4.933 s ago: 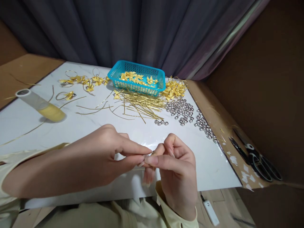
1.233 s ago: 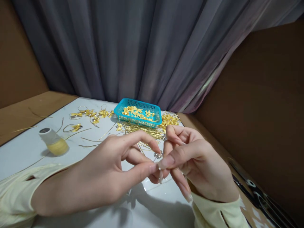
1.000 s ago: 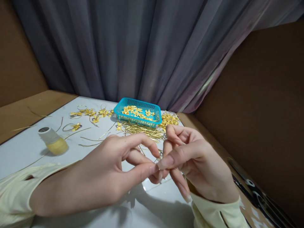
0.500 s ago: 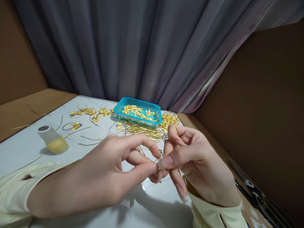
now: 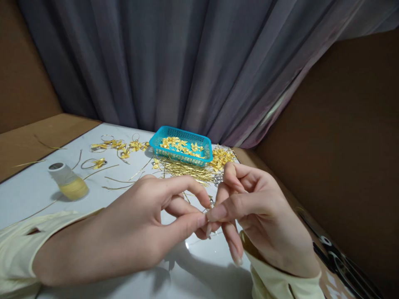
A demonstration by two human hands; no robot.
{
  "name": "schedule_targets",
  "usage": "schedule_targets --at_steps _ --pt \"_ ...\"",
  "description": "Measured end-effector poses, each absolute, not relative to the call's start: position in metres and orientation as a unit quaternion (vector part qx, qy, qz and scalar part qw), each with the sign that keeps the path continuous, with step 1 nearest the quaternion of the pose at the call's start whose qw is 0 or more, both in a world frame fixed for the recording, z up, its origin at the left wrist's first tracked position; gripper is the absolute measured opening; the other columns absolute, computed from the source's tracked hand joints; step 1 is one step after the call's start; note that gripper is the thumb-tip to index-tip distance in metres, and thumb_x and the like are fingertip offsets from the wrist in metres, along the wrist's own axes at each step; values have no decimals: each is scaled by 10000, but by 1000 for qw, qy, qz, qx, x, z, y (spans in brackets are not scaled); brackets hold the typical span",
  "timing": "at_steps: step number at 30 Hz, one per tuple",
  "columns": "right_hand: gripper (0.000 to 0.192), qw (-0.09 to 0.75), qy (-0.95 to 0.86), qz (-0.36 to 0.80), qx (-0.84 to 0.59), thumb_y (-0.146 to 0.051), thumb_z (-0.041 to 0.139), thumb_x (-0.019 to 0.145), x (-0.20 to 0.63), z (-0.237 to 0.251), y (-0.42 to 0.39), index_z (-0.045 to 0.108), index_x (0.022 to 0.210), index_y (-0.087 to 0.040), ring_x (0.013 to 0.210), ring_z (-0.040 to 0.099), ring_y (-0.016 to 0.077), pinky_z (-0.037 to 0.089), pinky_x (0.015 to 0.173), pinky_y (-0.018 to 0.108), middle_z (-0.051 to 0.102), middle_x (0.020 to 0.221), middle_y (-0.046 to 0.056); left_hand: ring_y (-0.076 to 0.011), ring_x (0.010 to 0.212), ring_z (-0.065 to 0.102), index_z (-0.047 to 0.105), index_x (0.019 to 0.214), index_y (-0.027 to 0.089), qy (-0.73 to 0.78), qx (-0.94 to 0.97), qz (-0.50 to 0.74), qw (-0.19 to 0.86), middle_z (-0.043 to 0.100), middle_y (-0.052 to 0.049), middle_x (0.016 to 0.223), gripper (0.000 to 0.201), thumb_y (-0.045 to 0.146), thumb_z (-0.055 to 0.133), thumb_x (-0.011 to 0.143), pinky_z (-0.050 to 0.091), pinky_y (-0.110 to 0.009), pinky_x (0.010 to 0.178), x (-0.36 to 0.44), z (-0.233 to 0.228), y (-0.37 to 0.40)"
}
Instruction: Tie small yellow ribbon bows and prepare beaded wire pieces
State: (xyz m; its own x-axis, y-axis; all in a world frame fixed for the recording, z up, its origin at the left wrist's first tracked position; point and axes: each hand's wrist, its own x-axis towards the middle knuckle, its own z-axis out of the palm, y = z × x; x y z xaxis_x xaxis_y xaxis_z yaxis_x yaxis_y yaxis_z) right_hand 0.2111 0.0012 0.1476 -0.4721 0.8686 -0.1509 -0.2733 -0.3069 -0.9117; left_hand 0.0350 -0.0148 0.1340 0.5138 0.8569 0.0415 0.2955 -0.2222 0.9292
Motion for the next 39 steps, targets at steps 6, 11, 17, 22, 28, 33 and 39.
schedule_targets --at_steps 6,11,17,22,28,33,39 --pt "410 384 -455 728 -340 36 605 521 210 148 2 288 549 -223 295 558 145 497 438 272 610 382 -13 -131 677 680 588 921 237 395 733 292 470 743 62 719 83 268 538 862 478 -152 527 35 134 -15" --pt "405 384 -459 721 -349 34 603 511 209 149 1 293 556 -223 305 570 156 444 388 240 603 378 -22 -138 699 683 583 917 250 406 735 277 466 741 72 730 86 272 524 858 465 -153 514 34 134 -16" --pt "403 389 -452 725 -346 40 606 518 209 149 1 296 544 -215 309 583 159 386 332 204 611 385 -18 -133 705 686 590 913 253 407 748 264 453 740 85 727 96 230 514 859 474 -162 570 34 137 -16" --pt "398 388 -450 724 -351 40 608 518 210 148 1 305 545 -216 307 583 154 365 307 192 630 405 -12 -125 673 685 605 901 251 406 758 277 429 739 90 718 115 196 520 847 474 -163 585 35 139 -15" --pt "396 388 -458 717 -355 33 607 518 210 148 2 304 552 -220 299 578 153 352 297 185 621 397 -15 -111 679 685 619 902 262 411 776 268 396 732 101 712 129 197 517 856 462 -151 604 34 140 -16" --pt "391 395 -459 715 -350 29 608 528 211 149 1 304 560 -216 301 582 153 402 327 195 680 478 25 -127 694 689 626 888 258 417 777 268 387 732 91 713 129 198 520 846 453 -152 558 33 140 -18" --pt "398 401 -455 717 -344 39 624 542 212 147 0 316 560 -212 314 600 169 393 296 172 686 494 42 -97 684 682 610 889 267 412 780 259 394 720 110 708 127 198 506 865 442 -132 573 34 142 -17"
